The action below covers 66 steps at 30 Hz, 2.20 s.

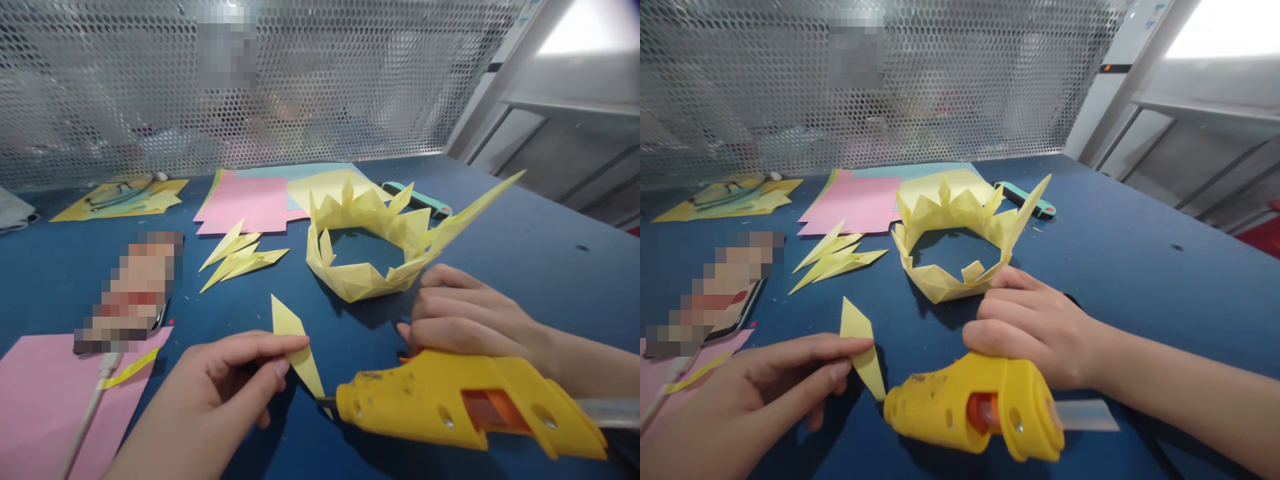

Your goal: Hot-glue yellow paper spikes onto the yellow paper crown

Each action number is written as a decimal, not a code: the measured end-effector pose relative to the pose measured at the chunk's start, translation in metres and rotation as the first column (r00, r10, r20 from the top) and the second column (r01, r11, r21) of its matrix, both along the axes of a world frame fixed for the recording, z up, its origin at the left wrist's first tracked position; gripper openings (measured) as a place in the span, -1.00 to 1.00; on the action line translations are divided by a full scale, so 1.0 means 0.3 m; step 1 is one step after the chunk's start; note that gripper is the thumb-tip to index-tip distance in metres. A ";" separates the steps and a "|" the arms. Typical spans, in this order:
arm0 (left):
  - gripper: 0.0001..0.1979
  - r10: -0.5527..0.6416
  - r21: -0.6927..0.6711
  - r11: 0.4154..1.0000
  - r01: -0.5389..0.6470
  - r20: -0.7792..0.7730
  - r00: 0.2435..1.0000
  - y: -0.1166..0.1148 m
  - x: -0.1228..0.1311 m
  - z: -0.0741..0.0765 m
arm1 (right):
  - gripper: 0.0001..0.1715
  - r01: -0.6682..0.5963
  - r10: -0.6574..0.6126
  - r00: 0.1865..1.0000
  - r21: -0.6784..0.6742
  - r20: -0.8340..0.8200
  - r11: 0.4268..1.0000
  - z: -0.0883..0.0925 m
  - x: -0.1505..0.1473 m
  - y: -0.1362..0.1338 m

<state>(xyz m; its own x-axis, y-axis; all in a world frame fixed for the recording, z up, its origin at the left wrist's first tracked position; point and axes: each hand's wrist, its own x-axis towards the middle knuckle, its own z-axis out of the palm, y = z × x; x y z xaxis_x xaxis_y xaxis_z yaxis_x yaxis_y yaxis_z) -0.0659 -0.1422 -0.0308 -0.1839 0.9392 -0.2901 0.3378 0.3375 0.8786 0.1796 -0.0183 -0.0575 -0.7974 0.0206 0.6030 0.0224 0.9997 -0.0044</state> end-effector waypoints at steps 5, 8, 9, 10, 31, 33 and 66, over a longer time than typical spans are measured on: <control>-0.82 0.002 -0.021 1.000 -0.002 0.009 1.000 -0.006 -0.010 -0.002 | -0.80 0.041 -0.041 0.999 0.000 -0.025 0.999 0.000 0.000 0.000; -0.82 0.023 -0.004 1.000 -0.023 0.029 0.999 -0.008 -0.010 0.005 | -0.81 0.020 -0.020 1.000 -0.037 0.001 0.999 0.002 -0.001 -0.002; -0.82 0.028 0.000 1.000 -0.028 0.030 0.999 -0.007 -0.008 0.008 | -0.82 0.016 -0.016 1.000 -0.036 0.004 0.999 0.003 -0.001 -0.003; -0.81 0.029 0.003 1.000 -0.029 0.028 0.999 -0.006 -0.005 0.010 | -0.83 0.022 -0.022 1.000 -0.030 0.001 0.999 0.003 -0.002 -0.005; -0.76 -0.005 -0.005 1.000 0.004 -0.075 0.997 -0.002 -0.004 0.003 | -0.92 0.064 -0.066 0.998 -0.101 -0.015 0.993 0.002 -0.012 -0.003; -0.77 -0.005 -0.001 1.000 0.005 -0.072 0.997 -0.002 -0.004 0.002 | -0.93 0.050 -0.051 0.999 -0.085 -0.016 0.995 0.002 -0.012 -0.002; -0.81 0.015 0.038 0.999 -0.015 0.015 1.000 0.000 0.003 -0.001 | -0.80 0.099 -0.098 0.995 -0.101 0.017 0.990 0.011 -0.003 0.012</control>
